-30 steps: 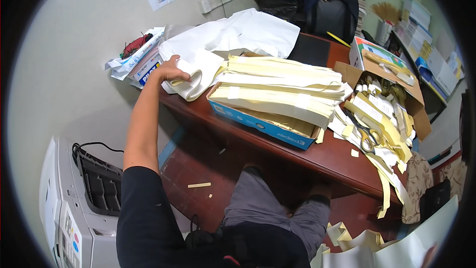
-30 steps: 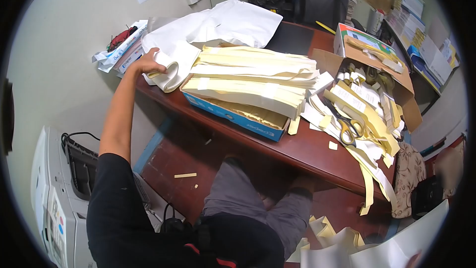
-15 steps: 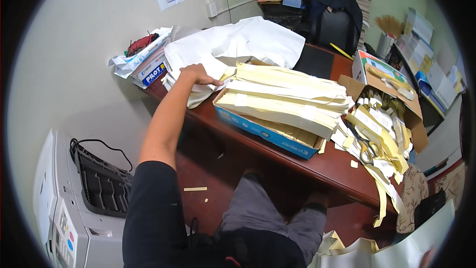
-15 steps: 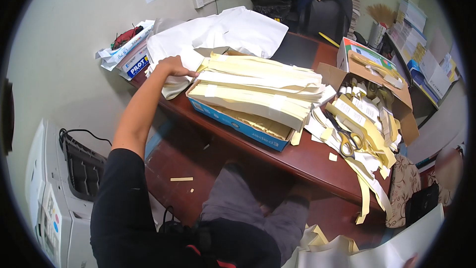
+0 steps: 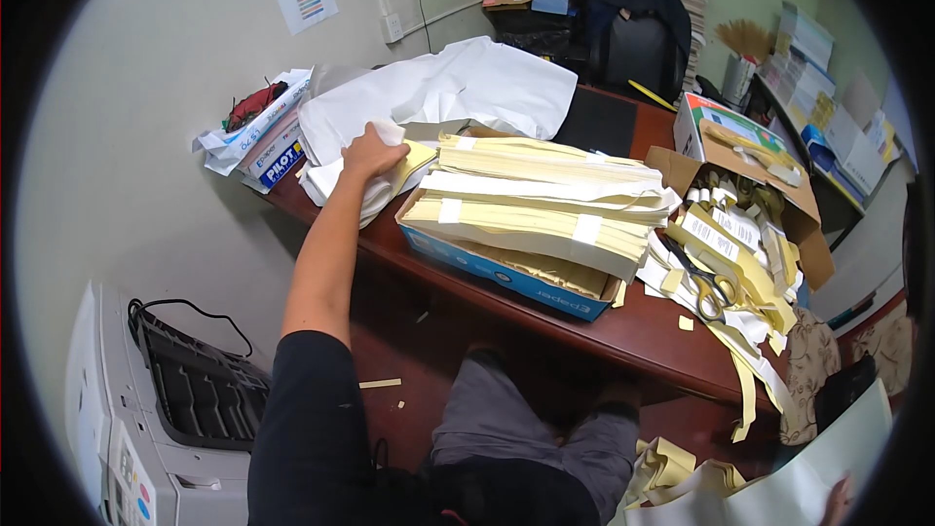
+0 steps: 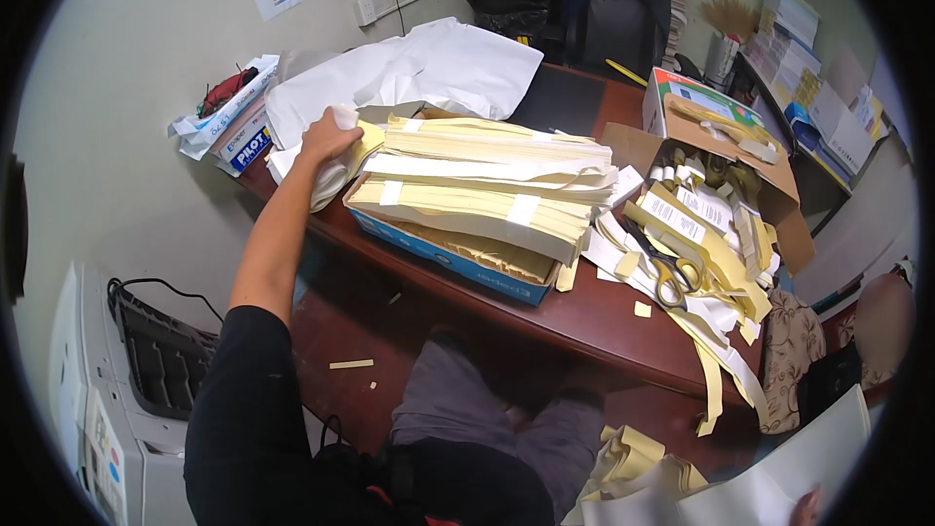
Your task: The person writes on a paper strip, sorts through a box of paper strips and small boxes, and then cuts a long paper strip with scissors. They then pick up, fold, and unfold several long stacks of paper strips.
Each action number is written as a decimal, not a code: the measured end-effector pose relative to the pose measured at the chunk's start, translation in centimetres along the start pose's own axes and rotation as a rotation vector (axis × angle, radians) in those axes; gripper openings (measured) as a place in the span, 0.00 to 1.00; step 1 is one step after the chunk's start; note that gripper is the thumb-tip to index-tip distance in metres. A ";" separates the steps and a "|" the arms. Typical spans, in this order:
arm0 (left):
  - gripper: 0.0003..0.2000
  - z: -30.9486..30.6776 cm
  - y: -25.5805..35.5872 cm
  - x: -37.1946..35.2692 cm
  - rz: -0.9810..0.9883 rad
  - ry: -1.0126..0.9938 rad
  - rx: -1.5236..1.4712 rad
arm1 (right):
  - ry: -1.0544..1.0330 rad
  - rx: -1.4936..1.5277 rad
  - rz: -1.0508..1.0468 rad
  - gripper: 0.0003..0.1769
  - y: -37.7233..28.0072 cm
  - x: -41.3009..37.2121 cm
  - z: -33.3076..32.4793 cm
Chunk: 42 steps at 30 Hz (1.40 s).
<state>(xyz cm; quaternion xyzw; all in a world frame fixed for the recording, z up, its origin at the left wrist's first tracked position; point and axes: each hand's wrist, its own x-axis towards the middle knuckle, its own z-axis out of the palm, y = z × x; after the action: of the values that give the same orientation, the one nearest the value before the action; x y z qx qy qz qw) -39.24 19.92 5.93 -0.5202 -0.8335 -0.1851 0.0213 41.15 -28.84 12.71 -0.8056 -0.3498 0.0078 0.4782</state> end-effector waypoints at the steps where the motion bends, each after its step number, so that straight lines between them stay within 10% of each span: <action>1: 0.42 -0.5 -0.2 -0.6 0.017 0.009 0.009 | 0.002 0.005 0.003 0.18 0.8 0.2 -0.1; 4: 0.26 -1.4 -0.1 -2.4 0.103 0.112 0.137 | -0.003 -0.194 -0.031 0.18 2.1 1.4 -0.2; 30: 0.30 0.0 0.4 -3.5 0.009 0.000 0.151 | -0.056 0.097 -0.133 0.17 -0.5 -1.6 2.5; 42: 0.50 0.9 1.6 -5.1 0.148 0.096 0.292 | -0.097 0.231 -0.097 0.15 -1.1 -1.9 2.0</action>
<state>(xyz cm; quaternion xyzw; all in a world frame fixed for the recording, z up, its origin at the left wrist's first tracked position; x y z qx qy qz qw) -35.36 16.42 4.38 -0.5621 -0.8089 -0.0844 0.1500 38.41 -28.02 11.86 -0.7258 -0.4078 0.0640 0.5502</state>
